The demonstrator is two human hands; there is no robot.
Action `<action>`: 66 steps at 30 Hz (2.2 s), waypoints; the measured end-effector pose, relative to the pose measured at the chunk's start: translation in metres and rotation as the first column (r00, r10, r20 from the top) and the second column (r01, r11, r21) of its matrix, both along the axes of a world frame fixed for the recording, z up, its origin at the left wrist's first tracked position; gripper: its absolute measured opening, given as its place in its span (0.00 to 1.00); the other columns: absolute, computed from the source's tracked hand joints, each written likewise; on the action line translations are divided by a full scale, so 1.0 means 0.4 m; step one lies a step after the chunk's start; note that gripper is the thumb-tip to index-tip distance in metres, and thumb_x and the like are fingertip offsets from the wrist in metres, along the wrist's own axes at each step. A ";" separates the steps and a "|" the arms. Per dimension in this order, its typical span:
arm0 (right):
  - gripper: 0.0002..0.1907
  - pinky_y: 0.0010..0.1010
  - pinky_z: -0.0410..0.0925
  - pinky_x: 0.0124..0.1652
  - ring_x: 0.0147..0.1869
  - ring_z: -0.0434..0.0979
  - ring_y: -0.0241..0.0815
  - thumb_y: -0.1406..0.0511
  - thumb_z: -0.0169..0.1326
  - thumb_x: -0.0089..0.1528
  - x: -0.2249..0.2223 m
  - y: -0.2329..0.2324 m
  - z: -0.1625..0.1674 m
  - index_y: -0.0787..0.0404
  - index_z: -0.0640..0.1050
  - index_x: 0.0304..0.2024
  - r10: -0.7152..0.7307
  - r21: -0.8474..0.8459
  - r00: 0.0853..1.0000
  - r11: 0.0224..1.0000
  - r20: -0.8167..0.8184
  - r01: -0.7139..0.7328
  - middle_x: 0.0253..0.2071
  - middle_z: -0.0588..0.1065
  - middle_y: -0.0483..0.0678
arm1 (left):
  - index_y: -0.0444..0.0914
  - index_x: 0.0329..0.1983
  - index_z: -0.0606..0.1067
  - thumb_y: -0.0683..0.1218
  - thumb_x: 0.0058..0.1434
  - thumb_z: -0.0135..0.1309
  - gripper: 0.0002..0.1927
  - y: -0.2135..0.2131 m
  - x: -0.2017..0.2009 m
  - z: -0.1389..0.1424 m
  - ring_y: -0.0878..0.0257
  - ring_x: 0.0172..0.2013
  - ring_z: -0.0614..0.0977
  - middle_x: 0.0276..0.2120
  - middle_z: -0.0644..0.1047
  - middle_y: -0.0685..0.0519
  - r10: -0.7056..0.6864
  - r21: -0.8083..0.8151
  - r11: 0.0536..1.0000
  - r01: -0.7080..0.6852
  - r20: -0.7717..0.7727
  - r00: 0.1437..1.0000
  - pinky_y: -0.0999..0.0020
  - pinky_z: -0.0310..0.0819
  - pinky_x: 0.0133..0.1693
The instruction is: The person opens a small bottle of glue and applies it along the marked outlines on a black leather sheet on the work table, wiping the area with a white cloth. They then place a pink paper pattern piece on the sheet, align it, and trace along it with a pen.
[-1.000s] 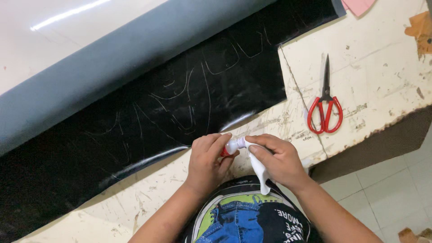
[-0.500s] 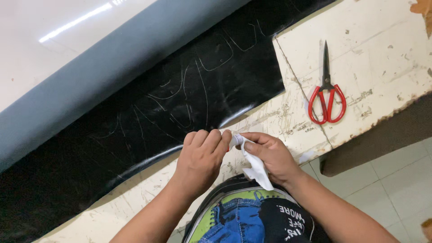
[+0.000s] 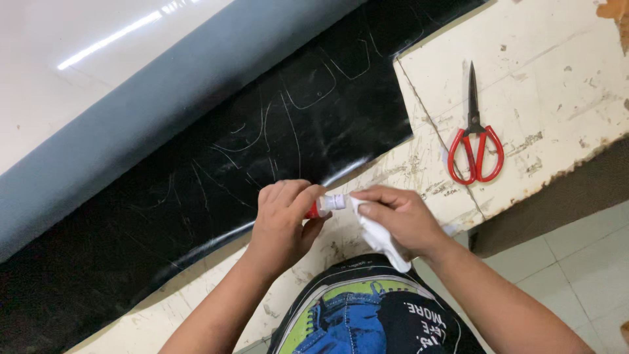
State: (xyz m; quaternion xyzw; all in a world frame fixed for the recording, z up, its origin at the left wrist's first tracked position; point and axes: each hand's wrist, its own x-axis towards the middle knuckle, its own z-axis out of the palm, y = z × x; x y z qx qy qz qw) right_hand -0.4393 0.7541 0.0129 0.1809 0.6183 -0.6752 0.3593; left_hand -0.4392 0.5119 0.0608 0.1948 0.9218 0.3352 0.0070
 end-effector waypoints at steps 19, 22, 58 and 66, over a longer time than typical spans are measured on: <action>0.12 0.39 0.71 0.37 0.39 0.77 0.47 0.68 0.61 0.60 -0.262 0.011 -0.033 0.57 0.82 0.47 0.712 0.781 0.325 0.588 -0.623 0.210 0.38 0.73 0.48 | 0.40 0.49 0.76 0.51 0.52 0.66 0.23 0.005 0.035 -0.156 0.44 0.70 0.65 0.66 0.70 0.41 0.049 0.125 0.990 -0.059 0.083 0.995 0.35 0.39 0.69; 0.13 0.38 0.71 0.37 0.39 0.77 0.47 0.68 0.61 0.60 -0.273 0.010 -0.032 0.56 0.83 0.48 0.730 0.792 0.309 0.572 -0.610 0.214 0.38 0.74 0.48 | 0.40 0.50 0.76 0.51 0.53 0.66 0.23 0.004 0.033 -0.154 0.43 0.71 0.65 0.66 0.70 0.41 0.042 0.123 0.991 -0.054 0.097 0.994 0.35 0.38 0.69; 0.10 0.38 0.70 0.37 0.39 0.76 0.49 0.66 0.59 0.65 -0.208 0.032 0.006 0.58 0.82 0.50 0.601 0.752 0.459 0.584 -0.654 0.307 0.37 0.73 0.49 | 0.42 0.47 0.77 0.56 0.52 0.65 0.22 0.006 0.037 -0.159 0.45 0.70 0.65 0.62 0.75 0.53 -0.017 0.038 0.999 0.016 0.021 1.000 0.34 0.37 0.69; 0.12 0.39 0.69 0.36 0.39 0.75 0.48 0.68 0.59 0.62 -0.205 -0.023 -0.003 0.59 0.82 0.49 0.746 0.793 0.272 0.553 -0.608 0.257 0.36 0.71 0.49 | 0.42 0.46 0.77 0.56 0.52 0.64 0.22 0.005 0.034 -0.161 0.47 0.69 0.66 0.62 0.75 0.53 -0.017 0.039 0.999 0.016 0.018 1.000 0.34 0.38 0.69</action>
